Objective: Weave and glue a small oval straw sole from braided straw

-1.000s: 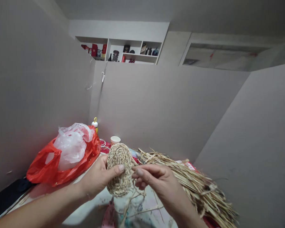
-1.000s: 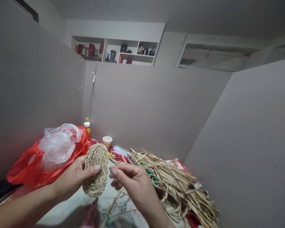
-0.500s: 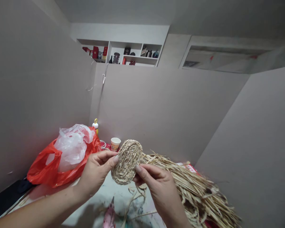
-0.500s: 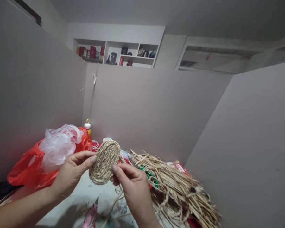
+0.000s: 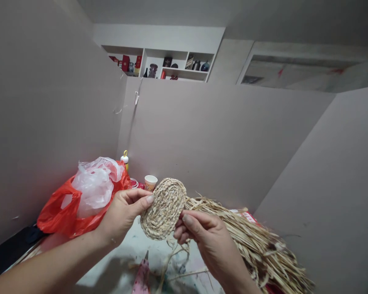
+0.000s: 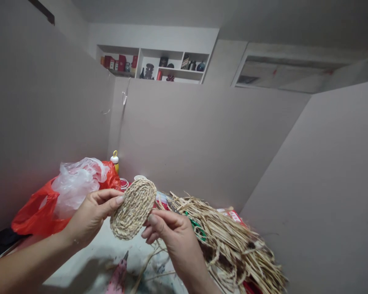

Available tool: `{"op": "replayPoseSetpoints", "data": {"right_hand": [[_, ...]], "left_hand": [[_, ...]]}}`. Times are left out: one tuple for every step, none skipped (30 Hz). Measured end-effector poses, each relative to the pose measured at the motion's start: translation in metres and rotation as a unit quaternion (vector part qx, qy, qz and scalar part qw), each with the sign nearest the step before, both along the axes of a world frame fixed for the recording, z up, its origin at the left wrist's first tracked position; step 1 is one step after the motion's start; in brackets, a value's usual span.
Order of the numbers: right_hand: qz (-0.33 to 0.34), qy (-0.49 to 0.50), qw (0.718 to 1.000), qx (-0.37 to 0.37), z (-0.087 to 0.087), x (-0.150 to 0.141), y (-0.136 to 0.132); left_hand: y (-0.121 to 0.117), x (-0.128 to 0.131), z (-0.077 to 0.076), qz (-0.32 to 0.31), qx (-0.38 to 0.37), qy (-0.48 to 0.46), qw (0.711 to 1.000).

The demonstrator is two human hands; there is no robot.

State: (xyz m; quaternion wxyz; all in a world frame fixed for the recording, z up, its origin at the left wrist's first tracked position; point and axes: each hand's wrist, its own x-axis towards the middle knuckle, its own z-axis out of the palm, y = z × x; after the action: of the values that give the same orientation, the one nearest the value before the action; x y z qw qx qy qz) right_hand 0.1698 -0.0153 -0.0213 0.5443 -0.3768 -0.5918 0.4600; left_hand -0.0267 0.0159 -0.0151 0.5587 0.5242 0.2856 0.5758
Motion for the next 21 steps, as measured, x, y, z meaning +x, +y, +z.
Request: {"op": "replayPoseSetpoints", "data": {"right_hand": [[0.004,0.004,1.000,0.000,0.000,0.001,0.001],[0.003,0.003,1.000,0.000,-0.001,0.001,0.002],[0.000,0.000,1.000,0.000,-0.001,0.001,0.002],[-0.004,-0.002,1.000,-0.002,-0.002,0.000,0.001],[-0.007,-0.002,1.000,-0.006,-0.002,0.000,0.001],[-0.011,0.001,1.000,-0.010,-0.002,-0.001,0.000],[-0.014,0.002,1.000,-0.013,-0.001,-0.002,-0.001],[-0.016,0.002,1.000,-0.014,-0.001,-0.003,-0.002],[-0.018,-0.001,1.000,-0.014,-0.001,-0.004,-0.003],[-0.021,-0.003,1.000,-0.013,-0.001,-0.005,-0.004],[-0.026,-0.005,1.000,-0.012,-0.001,-0.005,-0.004],[-0.032,-0.004,0.999,-0.011,-0.002,-0.006,-0.004],[-0.036,-0.001,0.999,-0.011,-0.003,-0.007,-0.004],[-0.040,0.004,0.999,-0.012,-0.004,-0.008,-0.004],[-0.043,0.011,0.999,-0.013,-0.005,-0.009,-0.004],[-0.044,0.018,0.999,-0.014,-0.006,-0.010,-0.005],[-0.044,0.023,0.999,-0.013,-0.007,-0.012,-0.005],[-0.044,0.026,0.999,-0.012,-0.007,-0.013,-0.006],[-0.042,0.025,0.999,-0.010,-0.007,-0.014,-0.007],[-0.040,0.021,0.999,-0.008,-0.006,-0.014,-0.009],[-0.038,0.016,0.999,-0.008,-0.005,-0.014,-0.011]], "left_hand": [[0.000,0.000,0.000,-0.009,-0.008,0.003,1.000],[0.001,0.000,0.000,-0.020,-0.016,0.006,1.000],[0.000,0.001,0.000,-0.031,-0.023,0.009,0.999],[0.000,0.001,-0.001,-0.039,-0.028,0.011,0.999],[0.000,0.002,-0.001,-0.042,-0.030,0.013,0.999],[0.000,0.002,-0.002,-0.042,-0.031,0.013,0.999],[-0.001,0.002,-0.003,-0.041,-0.030,0.014,0.999],[-0.001,0.002,-0.003,-0.039,-0.029,0.015,0.999],[-0.001,0.002,-0.004,-0.036,-0.026,0.016,0.999],[-0.002,0.001,-0.004,-0.033,-0.024,0.014,0.999],[-0.002,0.001,-0.004,-0.032,-0.022,0.011,0.999],[-0.003,0.000,-0.003,-0.030,-0.018,0.007,0.999],[-0.003,0.000,-0.003,-0.027,-0.015,0.003,1.000],[-0.003,-0.001,-0.003,-0.024,-0.012,0.001,1.000],[-0.003,0.000,-0.003,-0.022,-0.009,0.002,1.000],[-0.003,0.000,-0.004,-0.020,-0.009,0.003,1.000],[-0.002,0.001,-0.005,-0.019,-0.010,0.005,1.000],[-0.002,0.002,-0.006,-0.020,-0.012,0.006,1.000],[-0.002,0.003,-0.008,-0.022,-0.016,0.007,1.000],[-0.001,0.005,-0.009,-0.026,-0.020,0.008,0.999],[-0.001,0.006,-0.011,-0.029,-0.023,0.009,0.999]]}}
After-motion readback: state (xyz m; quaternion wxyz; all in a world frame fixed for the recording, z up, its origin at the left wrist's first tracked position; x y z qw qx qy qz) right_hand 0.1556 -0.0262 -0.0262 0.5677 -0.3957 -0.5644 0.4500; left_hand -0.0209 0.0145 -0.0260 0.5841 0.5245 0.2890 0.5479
